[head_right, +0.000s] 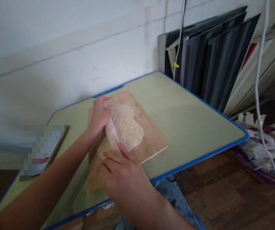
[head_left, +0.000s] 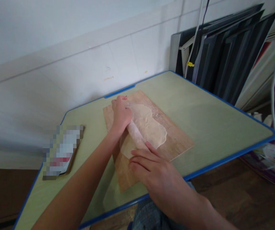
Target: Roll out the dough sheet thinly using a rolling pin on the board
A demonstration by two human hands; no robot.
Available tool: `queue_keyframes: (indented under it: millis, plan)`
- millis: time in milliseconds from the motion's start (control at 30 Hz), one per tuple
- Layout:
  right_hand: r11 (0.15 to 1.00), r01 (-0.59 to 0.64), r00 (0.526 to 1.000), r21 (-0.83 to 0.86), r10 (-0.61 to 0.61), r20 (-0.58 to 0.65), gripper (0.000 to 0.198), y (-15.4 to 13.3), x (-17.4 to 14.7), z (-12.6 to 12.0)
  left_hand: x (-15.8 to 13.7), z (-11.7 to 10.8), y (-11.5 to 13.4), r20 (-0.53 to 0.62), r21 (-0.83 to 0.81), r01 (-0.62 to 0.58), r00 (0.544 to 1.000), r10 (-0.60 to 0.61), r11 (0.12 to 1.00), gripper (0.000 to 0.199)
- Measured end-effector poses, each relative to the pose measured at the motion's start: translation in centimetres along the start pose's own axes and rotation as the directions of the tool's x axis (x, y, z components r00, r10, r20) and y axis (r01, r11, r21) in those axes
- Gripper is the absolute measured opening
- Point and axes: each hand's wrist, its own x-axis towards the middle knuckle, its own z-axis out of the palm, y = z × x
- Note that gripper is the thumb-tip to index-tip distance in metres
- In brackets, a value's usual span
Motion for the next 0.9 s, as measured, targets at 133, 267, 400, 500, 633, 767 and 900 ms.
queue_keyframes:
  millis: [133, 267, 400, 500, 633, 767, 900]
  plan:
    - [0.999, -0.017, 0.999, 0.051, 0.019, -0.042, 0.023, 0.7, -0.4, -0.2, 0.1, 0.8, 1.2, 0.051, 0.07, -0.048, 0.998, 0.045, 0.996, 0.05]
    - [1.0, -0.008, 0.998, 0.025, 0.01, -0.069, 0.028, 1.1, -0.7, -0.8, 0.1, 1.1, 2.1, 0.119, 0.156, -0.102, 0.989, 0.084, 0.982, 0.041]
    - [0.999, -0.04, 0.989, 0.025, 0.043, -0.143, 0.025, 1.0, -0.8, -0.8, -0.2, 1.3, 2.9, 0.192, 0.222, -0.165, 0.974, 0.123, 0.961, 0.037]
    - [0.997, -0.082, 0.975, 0.017, 0.084, -0.207, 0.023, 1.0, -0.8, -0.4, -0.2, 1.4, 3.3, 0.206, 0.237, -0.187, 0.969, 0.139, 0.953, 0.038]
    - [0.998, -0.071, 0.969, 0.002, 0.069, -0.239, 0.023, 0.6, -0.5, 0.6, 0.2, 1.2, 1.9, 0.189, 0.176, -0.206, 0.967, 0.172, 0.963, 0.031]
    - [1.0, -0.029, 0.979, -0.006, 0.027, -0.202, 0.03, 0.1, -0.2, 1.2, 0.0, 0.1, -0.8, 0.189, 0.085, -0.275, 0.948, 0.256, 0.958, 0.031]
    - [0.999, -0.028, 0.974, 0.031, 0.034, -0.225, 0.028, 0.1, -0.3, 0.8, -0.4, -0.5, -1.7, 0.226, 0.052, -0.35, 0.916, 0.33, 0.935, 0.039]
